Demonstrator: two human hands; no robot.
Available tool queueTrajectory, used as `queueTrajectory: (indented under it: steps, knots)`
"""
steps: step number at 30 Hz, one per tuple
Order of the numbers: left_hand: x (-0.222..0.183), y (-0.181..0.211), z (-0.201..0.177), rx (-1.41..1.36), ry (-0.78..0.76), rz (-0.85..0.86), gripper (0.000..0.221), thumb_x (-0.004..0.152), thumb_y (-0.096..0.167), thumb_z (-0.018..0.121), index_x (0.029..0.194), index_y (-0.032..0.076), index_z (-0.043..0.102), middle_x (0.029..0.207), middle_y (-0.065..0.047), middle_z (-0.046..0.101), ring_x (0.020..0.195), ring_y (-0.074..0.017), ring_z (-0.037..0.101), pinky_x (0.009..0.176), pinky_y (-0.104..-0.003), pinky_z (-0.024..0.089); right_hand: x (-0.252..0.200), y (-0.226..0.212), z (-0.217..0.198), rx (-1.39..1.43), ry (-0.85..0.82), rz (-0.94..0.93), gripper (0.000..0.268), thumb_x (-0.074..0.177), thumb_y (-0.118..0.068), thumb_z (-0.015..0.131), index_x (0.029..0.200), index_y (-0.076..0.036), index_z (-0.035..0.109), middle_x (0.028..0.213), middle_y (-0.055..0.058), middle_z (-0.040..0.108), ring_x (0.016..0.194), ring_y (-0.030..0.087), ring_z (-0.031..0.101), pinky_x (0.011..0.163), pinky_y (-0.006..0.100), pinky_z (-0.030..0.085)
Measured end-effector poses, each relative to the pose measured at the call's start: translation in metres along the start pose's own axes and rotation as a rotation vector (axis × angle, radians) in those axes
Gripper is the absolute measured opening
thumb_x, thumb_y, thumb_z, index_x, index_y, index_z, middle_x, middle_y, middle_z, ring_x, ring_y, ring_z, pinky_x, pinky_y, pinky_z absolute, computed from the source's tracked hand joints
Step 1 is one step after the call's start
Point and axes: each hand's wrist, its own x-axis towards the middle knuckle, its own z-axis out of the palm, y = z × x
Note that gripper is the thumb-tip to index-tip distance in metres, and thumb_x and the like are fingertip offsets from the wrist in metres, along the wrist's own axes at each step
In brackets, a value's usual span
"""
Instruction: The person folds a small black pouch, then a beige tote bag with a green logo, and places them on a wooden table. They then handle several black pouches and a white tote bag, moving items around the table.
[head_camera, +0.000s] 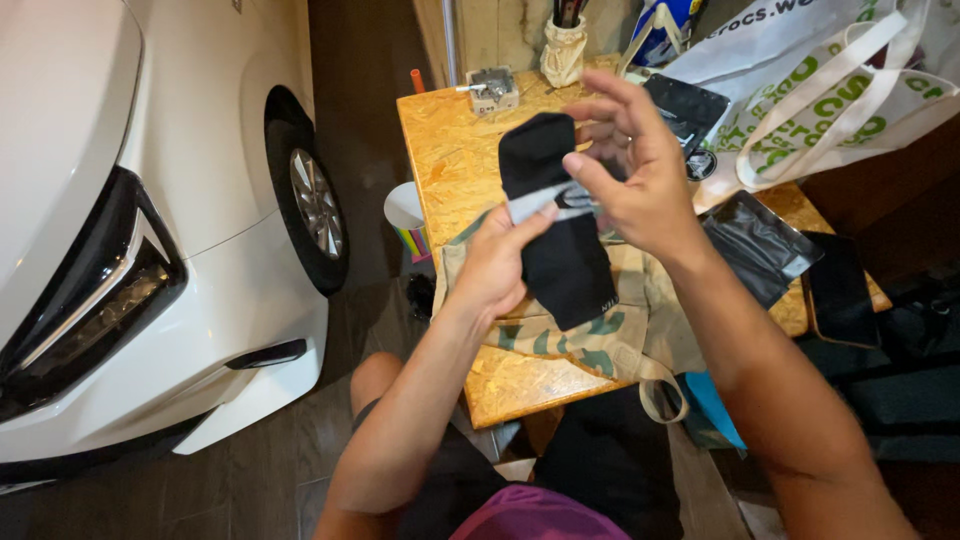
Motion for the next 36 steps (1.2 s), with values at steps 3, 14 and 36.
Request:
queueTrajectory:
  steps: [3,14,36]
  knots:
    - [0.0,0.016,0.008,-0.029,0.021,0.056,0.029,0.103,0.013,0.063,0.128,-0.003,0.063,0.117,-0.015,0.074,0.103,-0.0254,0.073,0.094,-0.043,0.058,-0.024,0.019,-0.007,0.201,0.055,0.273,0.064,0.097,-0.009,0.069,0.152,-0.008,0.036,0.125,0.004,0.061,0.094,0.009,0.061,0.077,0.023,0.053]
    - [-0.034,0.071,0.073,1.782,-0.358,0.634,0.074,0.061,0.007,0.066,0.134,0.018,0.07,0.152,-0.017,0.055,0.144,-0.0391,0.047,0.121,-0.06,0.022,-0.073,0.043,0.002,0.965,0.201,0.847,0.047,0.093,-0.039,0.057,0.12,-0.001,0.064,0.105,0.013,0.077,0.093,0.023,0.075,0.089,0.037,0.057]
    - [-0.02,0.003,-0.002,1.899,0.048,0.34,0.098,0.087,0.058,0.073,0.157,0.002,0.034,0.16,-0.031,0.035,0.152,-0.0457,0.028,0.121,-0.067,0.012,-0.083,0.054,-0.208,-0.326,-0.118,0.835,0.046,0.085,-0.017,0.078,0.129,-0.007,0.069,0.107,0.004,0.075,0.093,0.013,0.067,0.08,0.031,0.054]
